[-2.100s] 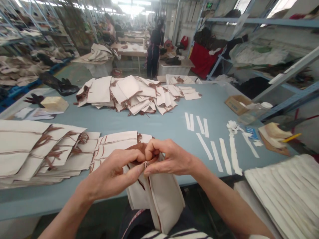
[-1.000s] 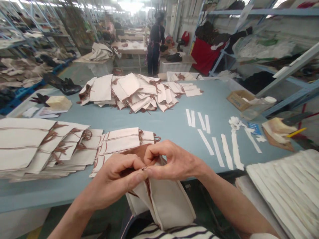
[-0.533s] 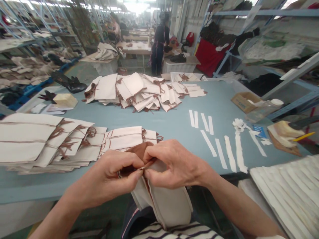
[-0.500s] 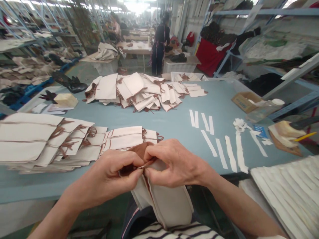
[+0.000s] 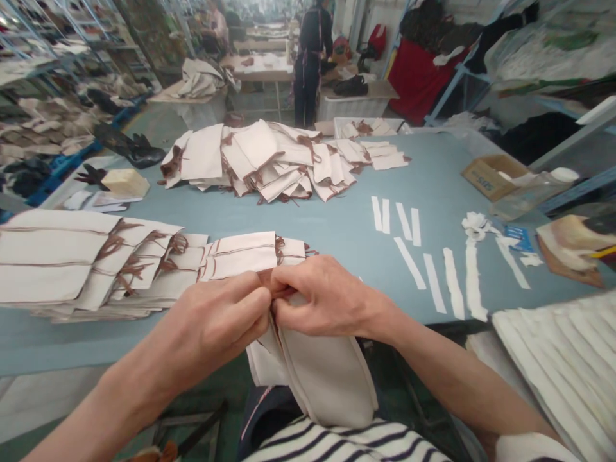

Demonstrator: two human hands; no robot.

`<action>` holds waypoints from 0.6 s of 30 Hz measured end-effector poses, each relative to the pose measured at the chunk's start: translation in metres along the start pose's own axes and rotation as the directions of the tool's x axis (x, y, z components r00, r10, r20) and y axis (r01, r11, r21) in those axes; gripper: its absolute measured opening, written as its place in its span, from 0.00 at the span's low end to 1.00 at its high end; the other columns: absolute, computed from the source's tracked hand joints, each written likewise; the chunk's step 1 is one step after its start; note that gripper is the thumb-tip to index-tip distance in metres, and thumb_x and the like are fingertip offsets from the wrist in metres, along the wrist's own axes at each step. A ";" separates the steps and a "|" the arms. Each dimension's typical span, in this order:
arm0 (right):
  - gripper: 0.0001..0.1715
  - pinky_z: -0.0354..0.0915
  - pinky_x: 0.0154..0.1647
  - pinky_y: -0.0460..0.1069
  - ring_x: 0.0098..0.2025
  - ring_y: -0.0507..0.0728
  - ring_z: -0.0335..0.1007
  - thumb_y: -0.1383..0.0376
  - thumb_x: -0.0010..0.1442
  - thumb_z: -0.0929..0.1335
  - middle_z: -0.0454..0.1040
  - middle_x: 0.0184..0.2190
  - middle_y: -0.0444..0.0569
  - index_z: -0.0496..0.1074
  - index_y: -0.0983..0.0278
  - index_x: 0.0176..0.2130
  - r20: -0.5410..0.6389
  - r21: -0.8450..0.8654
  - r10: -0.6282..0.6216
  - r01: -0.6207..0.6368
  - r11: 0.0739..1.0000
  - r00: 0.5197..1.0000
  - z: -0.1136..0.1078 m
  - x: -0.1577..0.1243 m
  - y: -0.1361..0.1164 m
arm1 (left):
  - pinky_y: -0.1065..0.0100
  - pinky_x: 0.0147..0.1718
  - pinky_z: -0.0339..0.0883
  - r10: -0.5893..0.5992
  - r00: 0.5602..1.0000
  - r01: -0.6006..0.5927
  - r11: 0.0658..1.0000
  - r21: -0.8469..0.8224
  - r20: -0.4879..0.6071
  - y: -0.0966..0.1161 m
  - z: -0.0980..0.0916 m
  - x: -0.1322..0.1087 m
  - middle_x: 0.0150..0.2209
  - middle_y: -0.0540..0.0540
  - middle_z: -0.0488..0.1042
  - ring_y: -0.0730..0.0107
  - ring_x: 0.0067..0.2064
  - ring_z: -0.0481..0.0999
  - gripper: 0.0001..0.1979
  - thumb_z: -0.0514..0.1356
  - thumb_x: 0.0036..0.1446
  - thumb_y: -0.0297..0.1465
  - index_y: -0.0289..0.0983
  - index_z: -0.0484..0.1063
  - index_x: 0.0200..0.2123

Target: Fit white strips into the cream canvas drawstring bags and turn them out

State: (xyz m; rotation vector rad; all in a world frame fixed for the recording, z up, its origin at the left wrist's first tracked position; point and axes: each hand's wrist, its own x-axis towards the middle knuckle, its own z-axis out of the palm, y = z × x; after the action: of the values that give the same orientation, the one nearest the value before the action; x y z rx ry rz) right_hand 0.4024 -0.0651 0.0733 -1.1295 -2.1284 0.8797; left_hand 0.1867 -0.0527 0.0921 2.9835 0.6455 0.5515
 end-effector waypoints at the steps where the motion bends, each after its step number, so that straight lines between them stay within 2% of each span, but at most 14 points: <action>1: 0.06 0.50 0.30 0.46 0.26 0.50 0.56 0.70 0.54 0.67 0.65 0.22 0.39 0.67 0.63 0.26 0.009 0.104 0.020 -0.021 0.994 1.000 0.001 0.000 0.005 | 0.69 0.26 0.60 0.039 0.999 -0.038 0.999 0.029 -0.033 -0.003 0.005 -0.002 0.30 0.49 0.73 0.71 0.27 0.71 0.12 0.53 0.71 0.21 0.36 0.70 0.34; 3: 0.07 0.53 0.30 0.45 0.27 0.49 0.57 0.69 0.53 0.67 0.63 0.22 0.38 0.65 0.63 0.25 0.033 0.324 0.056 -0.064 0.944 0.998 0.002 -0.001 0.014 | 0.69 0.32 0.67 0.087 0.990 -0.082 0.995 0.054 -0.106 -0.007 0.014 -0.006 0.35 0.45 0.78 0.67 0.34 0.77 0.08 0.55 0.71 0.20 0.35 0.72 0.44; 5: 0.07 0.54 0.28 0.44 0.27 0.49 0.57 0.66 0.52 0.67 0.62 0.23 0.38 0.64 0.62 0.25 0.066 0.495 0.084 -0.106 0.862 0.994 0.002 -0.002 0.020 | 0.69 0.38 0.71 0.105 0.979 -0.099 0.994 0.044 -0.173 -0.010 0.022 -0.009 0.40 0.42 0.81 0.65 0.39 0.80 0.11 0.57 0.70 0.20 0.34 0.71 0.52; 8: 0.10 0.54 0.26 0.44 0.26 0.49 0.56 0.61 0.53 0.68 0.63 0.22 0.39 0.66 0.63 0.25 0.115 0.623 0.096 -0.147 0.768 0.989 -0.002 -0.006 0.023 | 0.69 0.41 0.73 0.119 0.976 -0.124 0.992 -0.015 -0.184 -0.013 0.029 -0.009 0.43 0.42 0.82 0.65 0.41 0.81 0.14 0.58 0.70 0.20 0.36 0.72 0.55; 10: 0.12 0.51 0.24 0.44 0.24 0.48 0.53 0.59 0.55 0.67 0.61 0.21 0.38 0.65 0.63 0.25 0.133 0.643 0.117 -0.176 0.746 0.984 -0.004 -0.007 0.024 | 0.68 0.40 0.74 0.117 0.981 -0.126 0.991 -0.045 -0.158 -0.015 0.031 -0.007 0.43 0.43 0.83 0.64 0.40 0.82 0.15 0.57 0.71 0.22 0.38 0.74 0.56; 13: 0.11 0.49 0.23 0.44 0.23 0.48 0.51 0.61 0.55 0.66 0.59 0.21 0.37 0.63 0.62 0.24 0.112 0.610 0.167 -0.200 0.767 0.980 -0.006 -0.009 0.024 | 0.68 0.38 0.74 0.122 0.980 -0.127 0.992 -0.024 -0.158 -0.019 0.037 -0.002 0.41 0.44 0.83 0.64 0.37 0.82 0.14 0.57 0.71 0.26 0.41 0.76 0.55; 16: 0.07 0.52 0.25 0.44 0.25 0.49 0.56 0.65 0.54 0.65 0.62 0.22 0.38 0.64 0.63 0.25 0.029 0.507 0.153 -0.147 0.850 0.988 -0.007 -0.010 0.025 | 0.69 0.39 0.75 0.146 0.958 -0.153 0.988 -0.010 -0.248 -0.019 0.043 0.005 0.40 0.42 0.84 0.65 0.38 0.83 0.12 0.62 0.67 0.24 0.39 0.74 0.52; 18: 0.05 0.54 0.28 0.44 0.26 0.49 0.58 0.68 0.53 0.65 0.62 0.22 0.39 0.64 0.63 0.25 -0.053 0.404 0.091 -0.062 0.913 0.994 -0.008 -0.013 0.024 | 0.71 0.39 0.74 0.082 0.951 -0.110 0.991 -0.078 -0.299 -0.014 0.045 0.011 0.39 0.44 0.84 0.67 0.38 0.83 0.13 0.63 0.65 0.20 0.39 0.72 0.50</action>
State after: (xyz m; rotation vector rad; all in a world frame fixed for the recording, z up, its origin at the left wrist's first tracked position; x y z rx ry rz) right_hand 0.4262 -0.0636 0.0576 -1.0141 -1.7453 1.2273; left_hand 0.2064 -0.0333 0.0519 2.8800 0.4732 1.0192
